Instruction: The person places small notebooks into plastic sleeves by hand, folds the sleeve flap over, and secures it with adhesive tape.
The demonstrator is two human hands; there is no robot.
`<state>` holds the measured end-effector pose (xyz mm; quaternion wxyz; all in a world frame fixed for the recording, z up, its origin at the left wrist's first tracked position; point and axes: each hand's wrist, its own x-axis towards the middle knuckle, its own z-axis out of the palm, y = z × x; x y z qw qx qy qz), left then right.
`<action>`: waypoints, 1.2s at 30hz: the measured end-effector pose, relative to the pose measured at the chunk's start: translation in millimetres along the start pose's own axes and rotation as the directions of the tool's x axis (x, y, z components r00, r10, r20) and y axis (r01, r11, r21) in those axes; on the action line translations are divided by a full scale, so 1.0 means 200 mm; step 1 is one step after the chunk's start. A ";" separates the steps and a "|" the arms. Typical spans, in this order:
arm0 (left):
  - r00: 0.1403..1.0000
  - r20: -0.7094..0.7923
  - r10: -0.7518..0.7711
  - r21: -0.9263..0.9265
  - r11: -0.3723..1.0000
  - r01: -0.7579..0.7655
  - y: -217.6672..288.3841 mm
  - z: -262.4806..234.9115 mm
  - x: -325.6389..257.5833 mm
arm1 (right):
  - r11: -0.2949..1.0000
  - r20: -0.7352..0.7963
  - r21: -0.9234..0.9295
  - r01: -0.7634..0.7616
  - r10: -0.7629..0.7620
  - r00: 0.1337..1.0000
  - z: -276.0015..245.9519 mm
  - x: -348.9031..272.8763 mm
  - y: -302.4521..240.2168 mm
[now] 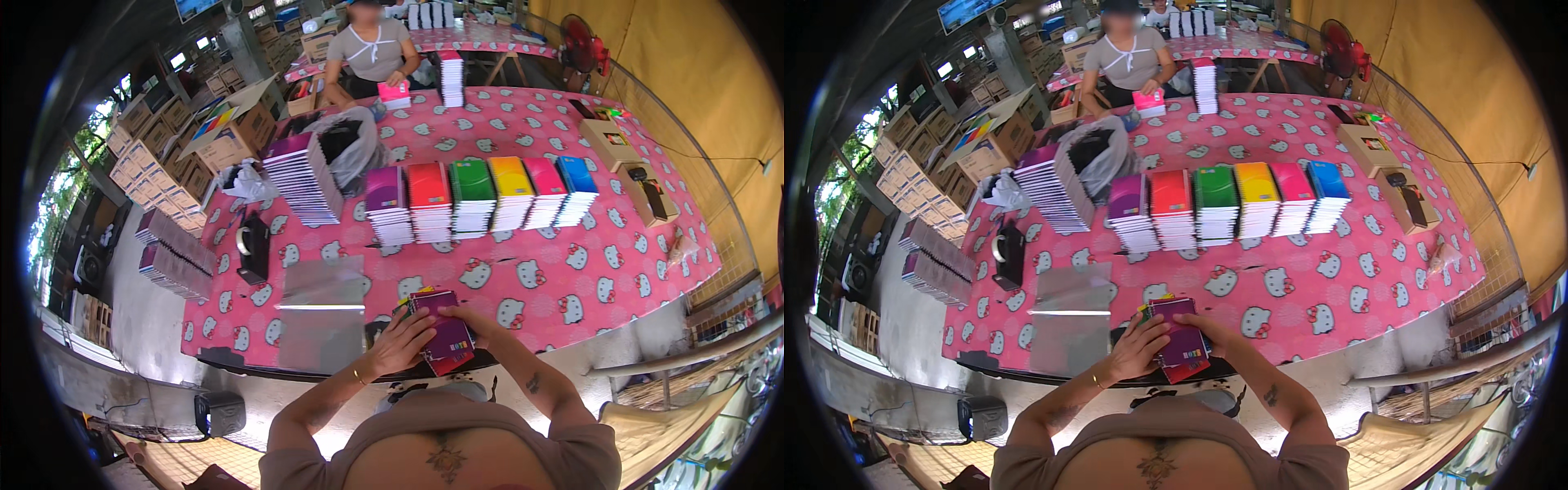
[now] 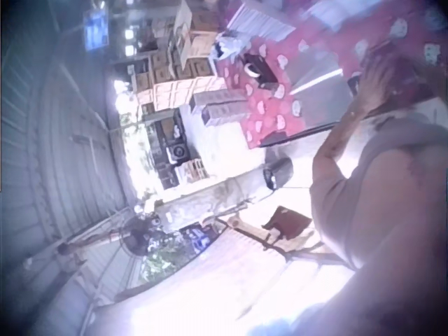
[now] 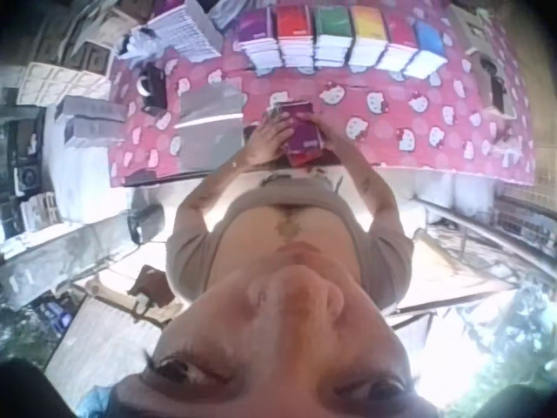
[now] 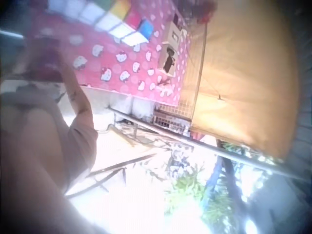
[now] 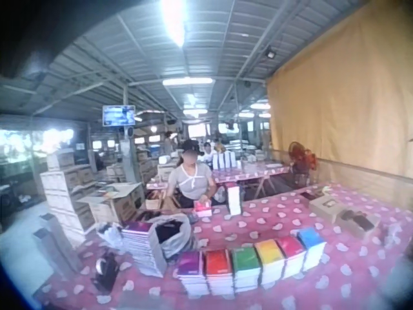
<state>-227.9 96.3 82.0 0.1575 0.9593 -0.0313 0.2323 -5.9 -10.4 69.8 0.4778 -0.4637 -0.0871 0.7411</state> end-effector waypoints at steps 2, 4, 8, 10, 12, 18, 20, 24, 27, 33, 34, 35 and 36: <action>0.995 -0.049 -0.082 -0.112 0.991 0.076 -0.05 -0.17 -0.13 | 0.954 -0.046 0.074 0.291 -0.288 0.957 0.27 0.06 0.06; 0.885 -0.088 -0.457 -0.573 0.750 0.330 -0.05 -0.21 -0.33 | 0.818 0.083 -0.047 0.573 -0.568 0.819 0.42 0.18 0.13; 0.685 -0.061 -0.726 -0.914 0.317 0.254 -0.14 -0.29 -0.60 | 0.386 0.422 -0.304 0.871 -0.765 0.486 0.72 0.37 0.30; 0.652 -0.031 -0.758 -0.940 0.244 0.239 -0.25 -0.22 -0.78 | 0.432 0.334 -0.436 0.789 -0.737 0.588 0.82 0.50 0.41; 0.583 -0.041 -0.812 -0.938 0.233 0.258 -0.32 -0.08 -0.92 | 0.340 0.282 -0.584 0.737 -0.766 0.577 0.84 0.66 0.54; 0.659 -0.058 -0.750 -0.862 0.371 0.346 -0.45 -0.02 -1.08 | 0.361 0.296 -0.579 0.731 -0.742 0.601 0.88 0.73 0.63; 0.698 -0.038 -0.715 -0.781 0.456 0.426 -0.44 -0.09 -1.04 | 0.438 0.186 -0.627 0.644 -0.719 0.669 0.86 0.75 0.67; 0.775 -0.020 -0.632 -0.572 0.643 0.509 -0.46 -0.25 -1.04 | 0.410 0.201 -0.635 0.655 -0.730 0.653 0.89 0.75 0.68; 0.833 -0.085 -0.547 -0.119 0.835 0.536 -0.27 -0.61 -0.79 | 0.420 0.192 -0.682 0.599 -0.687 0.701 0.75 0.83 0.68; 0.903 0.129 -0.411 0.261 0.892 0.369 -0.13 -0.51 -0.60 | 0.487 0.255 -0.388 0.782 -0.758 0.600 0.80 0.86 0.71; 0.900 0.095 -0.426 0.223 0.890 0.398 -0.13 -0.52 -0.58 | 0.476 0.270 -0.454 0.753 -0.732 0.625 0.78 0.86 0.70; 0.895 0.061 -0.443 0.184 0.886 0.426 -0.14 -0.52 -0.57 | 0.460 0.282 -0.517 0.722 -0.705 0.651 0.76 0.85 0.69; 0.894 0.082 -0.440 0.237 0.880 0.411 -0.15 -0.53 -0.59 | 0.445 0.296 -0.570 0.691 -0.673 0.678 0.77 0.84 0.68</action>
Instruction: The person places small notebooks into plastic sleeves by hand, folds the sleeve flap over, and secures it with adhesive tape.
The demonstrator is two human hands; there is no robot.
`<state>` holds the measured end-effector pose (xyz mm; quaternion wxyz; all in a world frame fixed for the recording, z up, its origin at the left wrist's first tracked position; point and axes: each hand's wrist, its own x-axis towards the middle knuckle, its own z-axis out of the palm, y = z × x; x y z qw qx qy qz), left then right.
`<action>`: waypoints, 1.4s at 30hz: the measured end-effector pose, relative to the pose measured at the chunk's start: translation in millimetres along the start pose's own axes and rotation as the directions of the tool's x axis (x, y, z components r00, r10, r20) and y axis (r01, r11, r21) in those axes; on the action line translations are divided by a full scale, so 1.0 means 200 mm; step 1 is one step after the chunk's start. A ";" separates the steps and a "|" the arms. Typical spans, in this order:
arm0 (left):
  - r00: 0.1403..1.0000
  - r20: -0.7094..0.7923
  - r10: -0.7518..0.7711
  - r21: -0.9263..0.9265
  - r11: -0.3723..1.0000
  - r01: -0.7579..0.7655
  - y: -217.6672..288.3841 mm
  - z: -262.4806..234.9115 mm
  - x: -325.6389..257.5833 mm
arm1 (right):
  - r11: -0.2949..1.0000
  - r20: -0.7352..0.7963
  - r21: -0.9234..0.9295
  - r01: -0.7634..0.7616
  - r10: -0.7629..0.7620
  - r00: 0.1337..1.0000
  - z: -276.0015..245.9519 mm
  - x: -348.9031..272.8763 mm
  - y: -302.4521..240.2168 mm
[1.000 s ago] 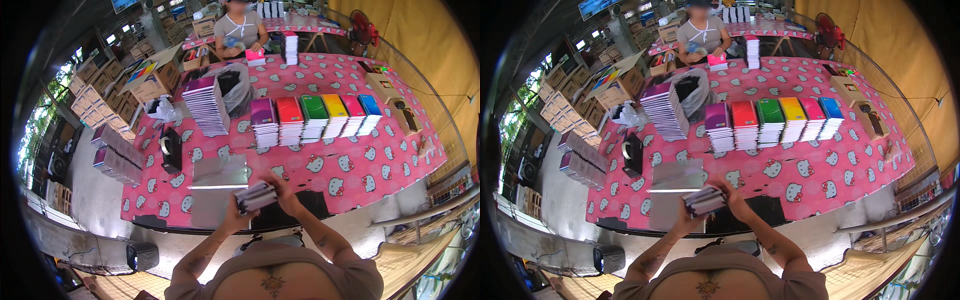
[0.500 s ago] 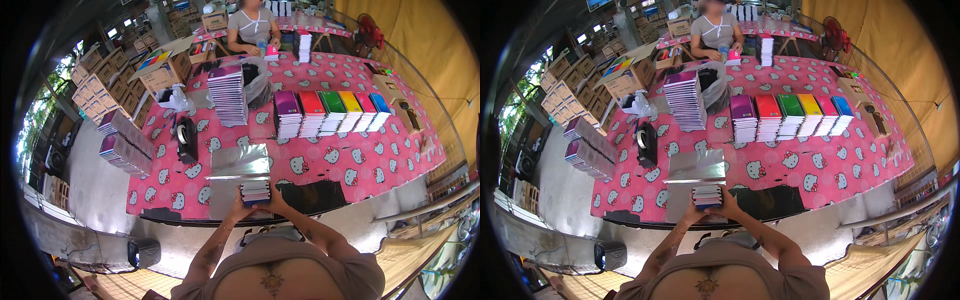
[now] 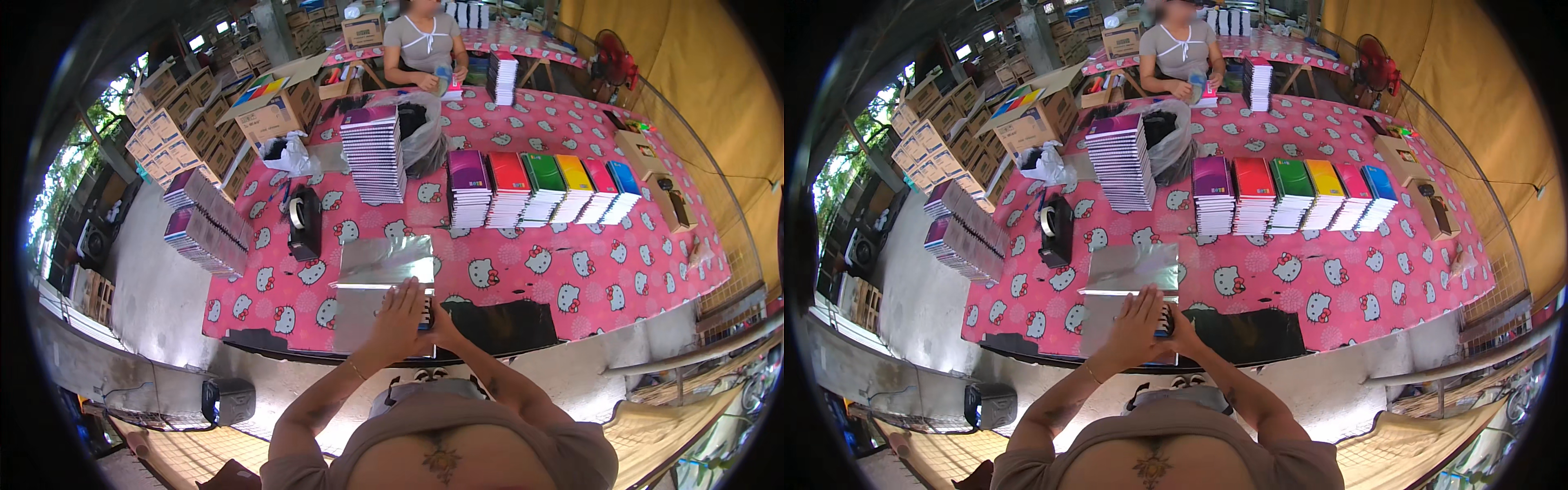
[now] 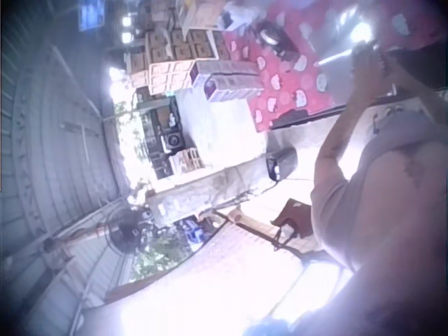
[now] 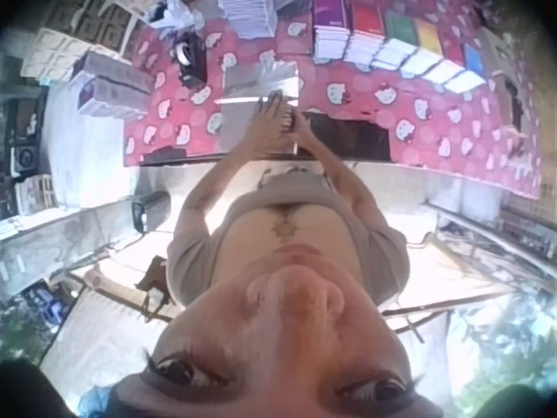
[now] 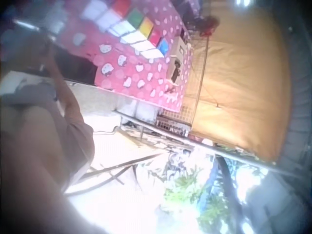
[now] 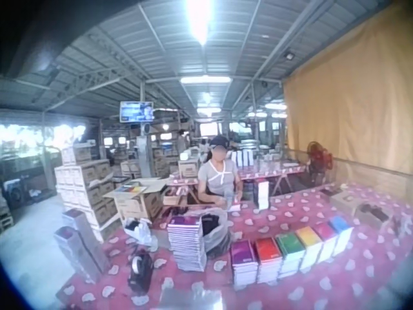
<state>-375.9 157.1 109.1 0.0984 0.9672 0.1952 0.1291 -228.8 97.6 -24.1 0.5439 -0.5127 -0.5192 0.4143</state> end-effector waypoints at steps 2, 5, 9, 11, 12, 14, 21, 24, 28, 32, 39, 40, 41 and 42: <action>0.999 0.043 0.010 0.109 0.994 -0.015 -0.03 0.00 -0.03 | 0.997 -0.002 -0.070 0.023 -0.024 1.000 -0.01 0.01 -0.03; 0.998 0.029 0.047 0.177 0.983 -0.051 0.02 -0.04 -0.01 | 0.987 -0.067 -0.099 0.126 -0.133 0.989 0.00 0.00 -0.01; 1.000 -0.025 -0.011 0.074 0.997 0.013 -0.06 -0.01 -0.03 | 0.990 0.013 -0.126 0.058 -0.056 0.998 -0.01 -0.02 -0.06; 0.983 -0.140 -0.119 -0.071 0.991 0.110 -0.13 -0.03 -0.09 | 0.989 0.006 -0.147 -0.010 0.010 1.000 -0.03 -0.01 -0.05; 0.973 -0.113 -0.200 -0.308 0.938 0.157 -0.18 -0.02 -0.13 | 0.988 0.004 -0.152 -0.040 0.041 0.999 -0.01 0.00 -0.05; 0.941 0.003 -0.340 -0.712 0.660 0.240 -0.27 0.05 -0.21 | 0.986 -0.025 -0.144 -0.080 0.077 0.997 0.03 0.01 -0.07; 0.972 -0.068 -0.225 -0.736 0.670 0.103 -0.41 0.13 -0.27 | 0.986 -0.046 -0.121 -0.114 0.109 0.993 0.12 0.05 -0.06; 0.952 -0.027 -0.305 -0.878 0.463 0.124 -0.41 0.15 -0.26 | 0.981 -0.027 -0.140 -0.133 0.131 0.991 0.11 0.04 -0.05; 0.937 -0.078 -0.340 -0.932 0.358 0.052 -0.38 0.23 -0.23 | 0.988 0.010 -0.141 -0.069 0.071 0.997 0.14 0.04 -0.07; 0.941 0.122 -0.314 -0.970 0.164 0.180 -0.43 0.25 -0.24 | 0.991 0.042 -0.130 0.024 -0.019 0.999 0.10 0.04 -0.21; 0.975 0.053 -0.216 -0.784 0.596 0.175 -0.44 0.07 -0.21 | 0.977 -0.013 -0.205 -0.064 0.062 0.998 0.13 0.07 -0.13; 0.983 -0.074 -0.170 -0.578 0.811 0.097 -0.39 -0.05 -0.16 | 0.983 -0.014 -0.157 -0.092 0.091 0.996 0.11 0.07 -0.11; 0.977 -0.190 -0.091 -0.308 0.951 0.029 -0.35 -0.15 -0.11 | 0.991 -0.030 -0.124 -0.039 0.036 0.999 0.09 0.08 -0.09; 0.984 -0.176 -0.013 -0.193 0.981 -0.021 -0.30 -0.20 -0.08 | 0.996 -0.036 -0.086 0.015 -0.018 0.999 0.09 0.09 -0.06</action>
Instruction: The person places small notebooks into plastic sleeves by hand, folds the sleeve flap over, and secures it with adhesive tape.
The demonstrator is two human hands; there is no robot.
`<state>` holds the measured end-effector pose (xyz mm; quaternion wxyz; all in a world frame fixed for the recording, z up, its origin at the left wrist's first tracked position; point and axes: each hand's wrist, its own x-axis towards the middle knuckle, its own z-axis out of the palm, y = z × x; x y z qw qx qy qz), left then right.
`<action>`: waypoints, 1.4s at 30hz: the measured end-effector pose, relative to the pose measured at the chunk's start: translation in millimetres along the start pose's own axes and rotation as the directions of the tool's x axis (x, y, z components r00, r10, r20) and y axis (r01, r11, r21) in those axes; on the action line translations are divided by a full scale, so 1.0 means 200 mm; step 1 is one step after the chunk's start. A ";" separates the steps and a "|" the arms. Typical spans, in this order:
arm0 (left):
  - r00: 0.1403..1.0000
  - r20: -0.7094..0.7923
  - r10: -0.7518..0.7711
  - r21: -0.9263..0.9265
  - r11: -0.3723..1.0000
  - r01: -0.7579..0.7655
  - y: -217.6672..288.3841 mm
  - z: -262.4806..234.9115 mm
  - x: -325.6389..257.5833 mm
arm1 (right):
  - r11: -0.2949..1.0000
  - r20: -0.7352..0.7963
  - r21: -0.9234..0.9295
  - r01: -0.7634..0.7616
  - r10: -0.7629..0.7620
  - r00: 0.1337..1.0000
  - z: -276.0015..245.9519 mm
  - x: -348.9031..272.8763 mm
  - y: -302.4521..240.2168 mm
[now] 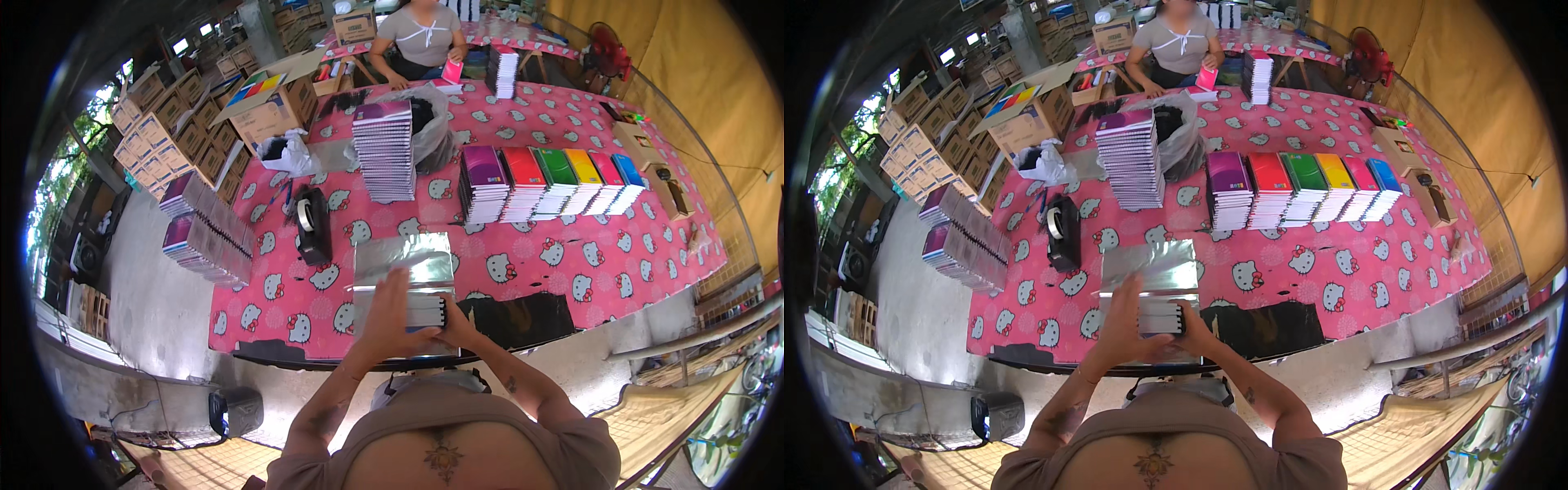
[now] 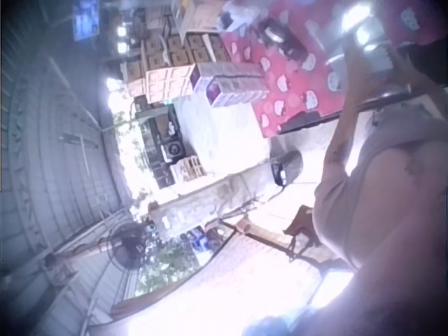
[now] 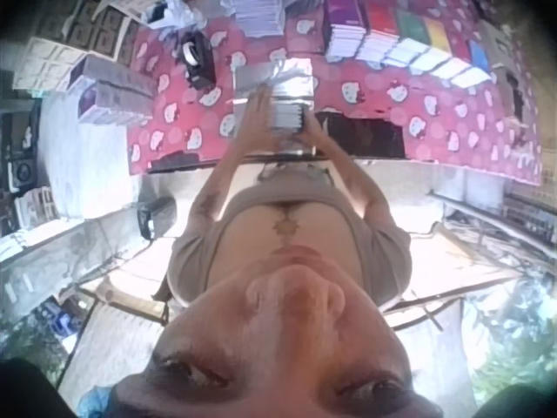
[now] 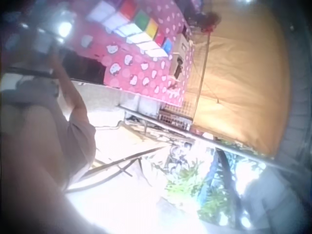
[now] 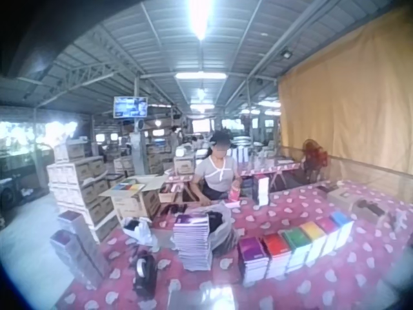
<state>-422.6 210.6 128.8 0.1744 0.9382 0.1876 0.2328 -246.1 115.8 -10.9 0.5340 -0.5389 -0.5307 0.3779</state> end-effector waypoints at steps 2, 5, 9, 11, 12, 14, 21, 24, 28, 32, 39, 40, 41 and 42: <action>0.990 0.097 0.102 0.198 0.973 -0.119 0.11 0.00 0.03 | 0.999 -0.012 0.008 0.033 -0.033 0.999 0.05 -0.03 0.02; 0.971 0.231 0.068 0.283 0.950 -0.134 0.02 0.12 0.00 | 0.989 -0.034 -0.145 0.023 -0.028 0.999 0.04 0.00 -0.06; 0.967 0.255 0.006 0.100 0.995 -0.032 -0.08 0.12 0.02 | 0.885 -0.074 -0.439 0.155 -0.208 0.975 0.00 0.03 -0.22; 0.963 0.152 -0.222 0.038 0.975 0.219 -0.11 0.13 -0.01 | 0.964 -0.228 -0.254 0.080 -0.140 0.964 0.02 0.02 -0.22; 0.908 0.098 -0.407 -0.096 0.905 0.415 -0.14 0.15 -0.01 | 0.999 -0.323 0.043 -0.020 0.033 0.946 0.03 -0.01 -0.20; 0.730 0.067 -0.680 -0.366 0.664 0.652 -0.28 0.20 -0.05 | 0.861 -0.164 0.393 -0.323 0.411 0.896 0.01 0.01 -0.20; 0.573 0.013 -0.819 -0.336 0.537 0.774 -0.52 0.38 -0.03 | 0.790 -0.135 0.366 -0.492 0.569 0.811 -0.03 0.23 -0.04; 0.599 -0.031 -0.800 -0.095 0.599 0.795 -0.52 0.35 0.00 | 0.830 -0.212 0.103 -0.549 0.557 0.803 -0.02 0.29 -0.04; 0.601 -0.039 -0.798 0.018 0.601 0.799 -0.50 0.33 0.05 | 0.849 -0.316 -0.152 -0.507 0.444 0.839 -0.05 0.30 0.04; 0.565 -0.046 -0.824 -0.168 0.564 0.808 -0.58 0.34 -0.04 | 0.778 -0.213 0.070 -0.625 0.624 0.752 -0.02 0.30 -0.10; 0.570 0.039 -0.821 -0.403 0.509 0.761 -0.61 0.40 -0.06 | 0.829 -0.320 0.377 -0.412 0.534 0.783 0.11 0.29 -0.09; 0.531 0.086 -0.843 -0.367 0.469 0.804 -0.61 0.39 -0.05 | 0.832 -0.313 0.385 -0.400 0.525 0.791 0.11 0.29 -0.07; 0.523 0.060 -0.850 -0.402 0.459 0.792 -0.59 0.39 -0.04 | 0.834 -0.305 0.392 -0.388 0.516 0.800 0.12 0.30 -0.05; 0.514 0.041 -0.857 -0.434 0.448 0.782 -0.56 0.40 -0.04 | 0.833 -0.299 0.402 -0.380 0.511 0.806 0.12 0.31 -0.03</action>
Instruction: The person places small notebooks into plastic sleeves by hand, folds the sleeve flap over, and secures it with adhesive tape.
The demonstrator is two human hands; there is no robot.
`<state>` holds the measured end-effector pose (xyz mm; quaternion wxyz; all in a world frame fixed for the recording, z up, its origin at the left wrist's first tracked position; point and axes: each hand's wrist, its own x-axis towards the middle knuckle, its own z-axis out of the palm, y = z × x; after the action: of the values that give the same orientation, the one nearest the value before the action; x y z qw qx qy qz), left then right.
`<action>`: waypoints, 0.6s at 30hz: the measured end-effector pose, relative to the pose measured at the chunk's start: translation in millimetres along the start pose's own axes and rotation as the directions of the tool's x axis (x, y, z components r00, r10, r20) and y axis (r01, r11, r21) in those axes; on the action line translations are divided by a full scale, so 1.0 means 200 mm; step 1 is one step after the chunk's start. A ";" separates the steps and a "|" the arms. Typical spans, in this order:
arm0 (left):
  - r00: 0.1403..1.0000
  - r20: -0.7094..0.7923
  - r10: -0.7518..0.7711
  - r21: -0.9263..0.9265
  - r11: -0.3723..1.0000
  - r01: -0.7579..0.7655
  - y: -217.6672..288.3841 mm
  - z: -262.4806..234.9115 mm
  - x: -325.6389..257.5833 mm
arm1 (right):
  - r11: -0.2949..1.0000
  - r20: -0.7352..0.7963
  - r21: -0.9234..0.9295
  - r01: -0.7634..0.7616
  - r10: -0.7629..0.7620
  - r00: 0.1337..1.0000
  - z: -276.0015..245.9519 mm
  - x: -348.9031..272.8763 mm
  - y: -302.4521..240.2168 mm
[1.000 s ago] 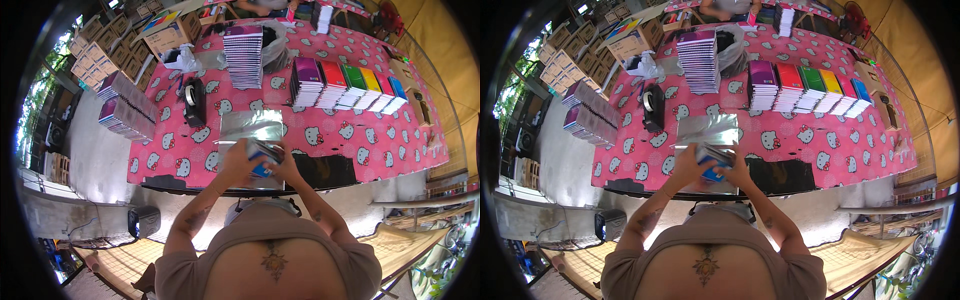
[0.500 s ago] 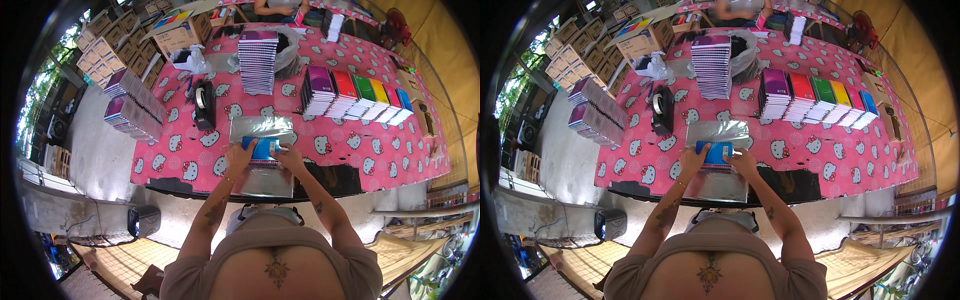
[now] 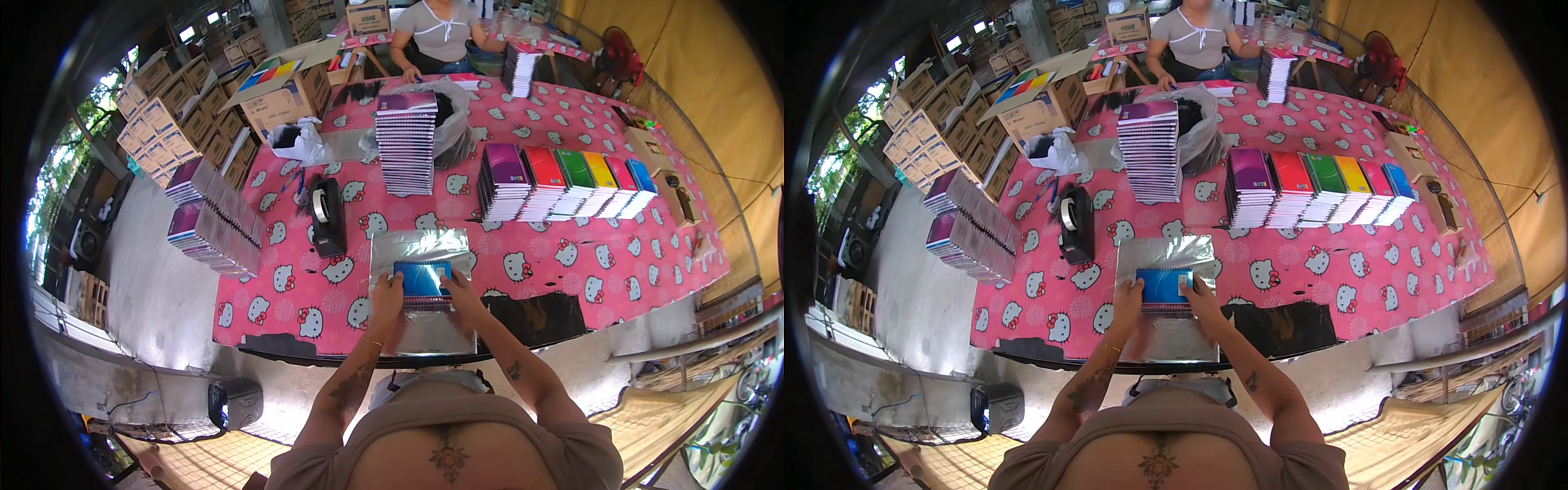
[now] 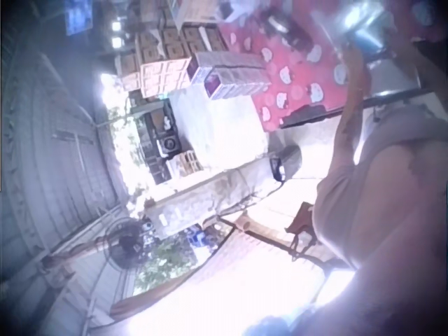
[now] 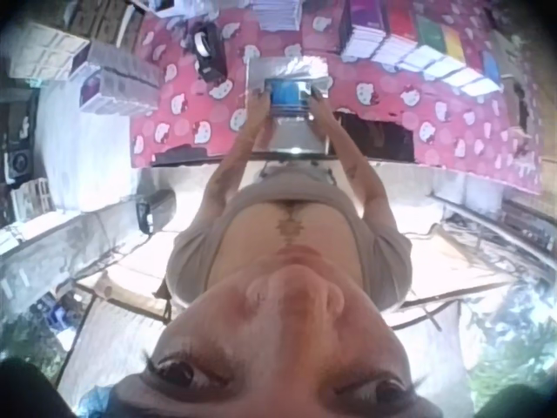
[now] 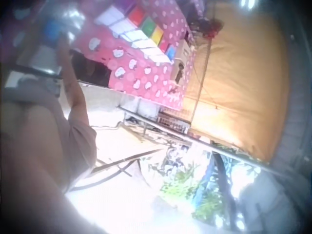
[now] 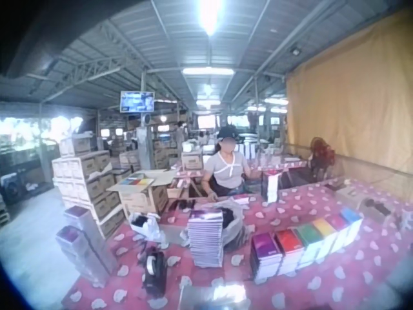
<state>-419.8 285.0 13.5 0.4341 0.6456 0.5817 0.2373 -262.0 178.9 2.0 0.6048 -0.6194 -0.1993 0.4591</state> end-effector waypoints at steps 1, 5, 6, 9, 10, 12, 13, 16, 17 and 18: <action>1.000 -0.022 -0.003 -0.036 0.999 0.002 0.02 0.01 -0.02 | 1.000 0.004 -0.001 -0.019 0.019 1.000 -0.02 0.01 0.01; 0.999 0.042 -0.035 -0.123 0.992 0.040 0.03 -0.02 0.00 | 0.975 0.057 0.197 -0.104 0.095 0.994 -0.11 0.08 0.09; 0.999 0.011 -0.052 -0.153 0.987 0.053 -0.04 -0.02 0.02 | 0.964 0.081 0.227 -0.141 0.126 0.989 -0.11 0.08 0.10; 0.997 0.050 -0.066 -0.161 0.984 0.074 -0.17 -0.04 0.12 | 0.949 0.096 0.189 -0.254 0.240 0.966 -0.08 0.03 0.03; 0.993 0.098 -0.067 -0.145 0.986 0.081 -0.17 -0.04 0.13 | 0.952 0.085 0.168 -0.255 0.244 0.966 -0.07 0.00 0.01; 0.994 0.098 -0.051 -0.153 0.986 0.066 -0.18 -0.01 0.13 | 0.959 0.057 0.128 -0.254 0.248 0.967 -0.06 -0.03 -0.02; 0.994 0.102 -0.041 -0.157 0.986 0.057 -0.19 0.00 0.12 | 0.960 0.057 0.126 -0.251 0.246 0.968 -0.07 -0.03 -0.03; 0.998 0.063 -0.024 -0.258 0.965 0.040 -0.25 0.01 0.15 | 0.947 0.053 0.187 -0.260 0.255 0.965 -0.11 -0.02 -0.01; 0.998 -0.019 0.052 -0.222 0.974 -0.055 -0.30 -0.01 0.13 | 0.932 0.049 0.249 -0.265 0.261 0.964 -0.13 -0.02 0.00; 0.988 -0.064 0.138 -0.181 0.972 -0.147 -0.28 -0.01 0.08 | 0.911 0.013 0.320 -0.260 0.271 0.963 -0.21 -0.02 0.03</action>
<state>-449.0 297.3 -35.9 0.4593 0.6363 0.5201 0.3372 -232.9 150.3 -8.3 0.6319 -0.5422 -0.0270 0.5531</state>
